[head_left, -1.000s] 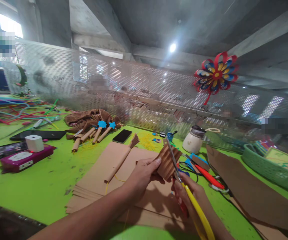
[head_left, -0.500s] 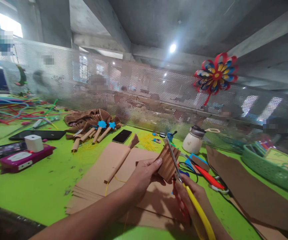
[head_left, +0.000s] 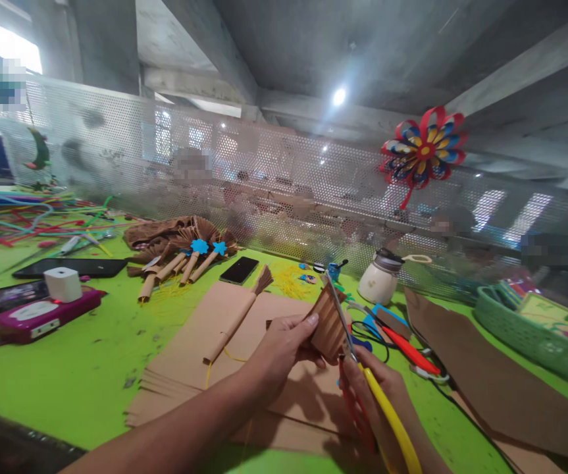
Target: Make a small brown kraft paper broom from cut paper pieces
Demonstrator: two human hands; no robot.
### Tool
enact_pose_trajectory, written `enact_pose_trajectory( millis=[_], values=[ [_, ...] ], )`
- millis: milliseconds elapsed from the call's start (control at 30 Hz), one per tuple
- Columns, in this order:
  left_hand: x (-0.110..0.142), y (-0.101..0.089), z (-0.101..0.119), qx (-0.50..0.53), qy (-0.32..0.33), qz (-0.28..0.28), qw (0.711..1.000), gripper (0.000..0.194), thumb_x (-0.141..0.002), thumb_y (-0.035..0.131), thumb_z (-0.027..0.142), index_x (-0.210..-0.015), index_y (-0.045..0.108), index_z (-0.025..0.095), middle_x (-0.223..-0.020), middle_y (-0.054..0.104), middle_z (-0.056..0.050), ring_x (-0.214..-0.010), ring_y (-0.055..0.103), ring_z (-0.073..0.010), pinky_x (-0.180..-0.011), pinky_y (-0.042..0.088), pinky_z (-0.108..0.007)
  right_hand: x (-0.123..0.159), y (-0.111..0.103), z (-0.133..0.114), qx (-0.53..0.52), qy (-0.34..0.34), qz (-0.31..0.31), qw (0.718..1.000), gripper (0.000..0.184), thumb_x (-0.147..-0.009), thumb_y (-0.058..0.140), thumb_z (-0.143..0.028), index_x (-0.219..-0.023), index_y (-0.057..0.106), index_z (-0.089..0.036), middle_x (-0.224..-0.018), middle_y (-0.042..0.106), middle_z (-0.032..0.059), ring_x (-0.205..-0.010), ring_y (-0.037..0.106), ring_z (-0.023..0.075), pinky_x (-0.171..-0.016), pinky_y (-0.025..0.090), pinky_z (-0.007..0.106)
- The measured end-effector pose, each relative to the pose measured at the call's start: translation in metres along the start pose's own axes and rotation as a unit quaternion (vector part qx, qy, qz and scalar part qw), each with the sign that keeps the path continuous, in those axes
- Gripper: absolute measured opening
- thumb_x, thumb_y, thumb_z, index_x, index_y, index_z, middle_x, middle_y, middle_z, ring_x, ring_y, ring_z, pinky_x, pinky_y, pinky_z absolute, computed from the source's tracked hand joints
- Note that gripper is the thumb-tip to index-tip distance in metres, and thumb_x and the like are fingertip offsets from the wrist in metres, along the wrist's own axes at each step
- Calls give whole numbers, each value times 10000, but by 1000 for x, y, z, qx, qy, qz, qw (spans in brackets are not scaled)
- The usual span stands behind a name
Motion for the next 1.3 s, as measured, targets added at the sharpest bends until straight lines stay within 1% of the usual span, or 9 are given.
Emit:
enact_pose_trajectory(
  millis=[233, 433, 567, 733, 933, 1033, 1100, 1167, 1300],
  values=[
    [1, 2, -2, 17, -11, 0, 1000, 429, -831, 503, 428, -835, 652, 25, -731, 660, -161, -607, 600, -169, -562, 431, -255, 1, 1, 0, 0, 4, -10, 1000, 530, -708, 577, -591, -964, 623, -129, -519, 477, -18, -370, 349, 68, -301, 259, 164],
    [0, 1, -4, 23, -25, -2, 999, 416, -825, 516, 427, -837, 657, 36, -682, 661, -137, -576, 601, -158, -554, 436, -245, 1, 2, 0, 0, -11, 3, 1000, 516, -702, 574, -595, -914, 631, -129, -514, 486, -13, -370, 363, 73, -306, 273, 169],
    [0, 1, -5, 20, -33, 0, 999, 423, -810, 534, 444, -813, 661, 41, -655, 659, -133, -558, 598, -157, -548, 438, -245, 2, 2, 1, -3, -1, 4, 1000, 511, -693, 582, -601, -917, 630, -144, -510, 473, -27, -353, 349, 70, -308, 264, 175],
    [0, 1, -5, 31, -25, -11, 999, 426, -839, 496, 421, -825, 659, 28, -710, 664, -156, -593, 615, -167, -548, 433, -240, 0, 2, 4, -22, 2, 10, 1000, 527, -662, 607, -610, -893, 638, -137, -503, 473, -28, -353, 341, 65, -310, 258, 175],
    [-1, 0, -8, 38, -41, -16, 998, 432, -833, 499, 431, -840, 646, 25, -669, 652, -154, -578, 624, -180, -517, 414, -236, -3, -2, 2, -29, 21, 42, 998, 536, -634, 627, -618, -841, 644, -124, -456, 469, -33, -317, 352, 68, -289, 267, 184],
    [-2, -3, -8, 16, -39, -12, 999, 412, -827, 509, 419, -860, 645, 31, -698, 650, -144, -587, 620, -173, -522, 420, -238, -10, -11, 0, 10, 18, 60, 998, 487, -686, 602, -584, -859, 650, -131, -451, 486, -35, -312, 357, 71, -303, 282, 193],
    [-4, -5, -8, -8, -40, -6, 999, 375, -809, 538, 389, -863, 646, 34, -700, 649, -135, -586, 617, -169, -522, 425, -241, -18, -20, 0, 59, -4, 72, 996, 469, -680, 623, -551, -885, 662, -131, -523, 574, 0, -374, 460, 105, -360, 358, 212],
    [-7, -9, -7, -35, -44, 8, 998, 316, -783, 571, 340, -868, 645, 45, -690, 651, -120, -572, 610, -162, -522, 434, -245, -28, -29, 1, 121, -38, 83, 989, 465, -644, 657, -522, -894, 682, -130, -670, 664, 52, -539, 589, 173, -480, 449, 251],
    [-14, -20, -6, -75, -27, 49, 996, 165, -725, 574, 199, -811, 643, 76, -661, 640, -69, -538, 571, -125, -536, 457, -244, -39, -45, 11, 272, -46, -4, 961, 444, -687, 629, -427, -1027, 668, -144, -891, 696, 92, -810, 629, 242, -707, 481, 323]
  ],
)
Point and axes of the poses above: each hand's wrist, its own x-axis away from the middle knuckle, its own y-axis out of the palm, z = x × y, the point moved 4 cm from there along -x, towards the middle knuckle
